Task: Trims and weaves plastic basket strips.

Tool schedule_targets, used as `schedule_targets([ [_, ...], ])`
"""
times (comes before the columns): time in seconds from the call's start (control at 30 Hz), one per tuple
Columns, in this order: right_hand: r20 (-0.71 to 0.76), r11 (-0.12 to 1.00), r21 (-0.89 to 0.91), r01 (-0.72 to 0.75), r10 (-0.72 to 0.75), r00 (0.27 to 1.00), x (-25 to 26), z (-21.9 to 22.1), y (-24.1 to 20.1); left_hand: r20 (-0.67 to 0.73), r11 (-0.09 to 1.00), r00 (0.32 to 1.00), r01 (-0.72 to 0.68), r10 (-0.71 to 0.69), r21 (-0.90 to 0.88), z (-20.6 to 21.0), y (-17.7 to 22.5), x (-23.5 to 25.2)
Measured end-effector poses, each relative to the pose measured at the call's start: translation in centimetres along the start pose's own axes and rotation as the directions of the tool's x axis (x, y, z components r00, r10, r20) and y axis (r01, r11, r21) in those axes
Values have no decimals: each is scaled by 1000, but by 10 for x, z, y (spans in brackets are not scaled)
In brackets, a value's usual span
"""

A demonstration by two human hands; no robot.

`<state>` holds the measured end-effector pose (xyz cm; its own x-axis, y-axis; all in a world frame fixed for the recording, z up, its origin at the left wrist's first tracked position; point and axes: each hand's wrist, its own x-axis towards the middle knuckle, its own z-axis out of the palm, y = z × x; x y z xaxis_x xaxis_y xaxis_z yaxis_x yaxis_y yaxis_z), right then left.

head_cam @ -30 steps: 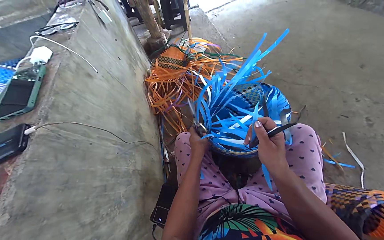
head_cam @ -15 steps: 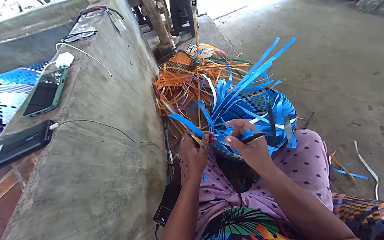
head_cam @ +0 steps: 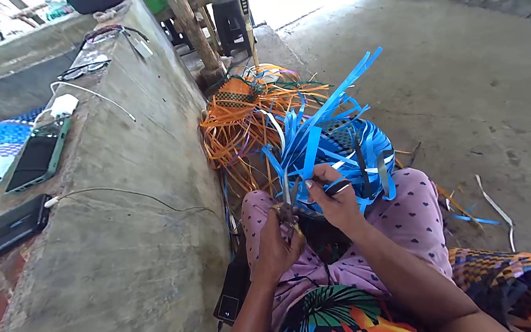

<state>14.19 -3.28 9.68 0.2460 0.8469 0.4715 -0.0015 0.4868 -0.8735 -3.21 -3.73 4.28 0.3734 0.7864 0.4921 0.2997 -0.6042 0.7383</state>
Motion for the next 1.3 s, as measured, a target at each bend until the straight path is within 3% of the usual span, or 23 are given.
schedule_targets([
  [0.1, 18, 1000, 14, 16, -17, 1000, -2, 1, 0, 106, 997, 992, 70, -69, -12, 4, 1, -9],
  [0.47, 51, 994, -12, 111, -110, 993, -2, -2, 2, 187, 991, 974, 136, -131, -16, 10, 10, -5],
  [0.8, 175, 974, -121, 191, -168, 970, -5, 3, 5, 106, 997, 994, 21, -13, -73, 3, 16, 3],
  [0.97, 169, 971, -147, 189, -164, 972, -4, 3, 4, 125, 994, 990, 79, -69, -73, 4, 17, 2],
  [1.13, 167, 958, -208, 199, -166, 972, -5, 2, 5, 133, 970, 990, 74, -44, -231, -2, 20, 4],
  [1.3, 129, 970, -203, 131, -106, 986, -7, -1, 8, 165, 957, 982, 134, -93, -257, -6, 20, 7],
])
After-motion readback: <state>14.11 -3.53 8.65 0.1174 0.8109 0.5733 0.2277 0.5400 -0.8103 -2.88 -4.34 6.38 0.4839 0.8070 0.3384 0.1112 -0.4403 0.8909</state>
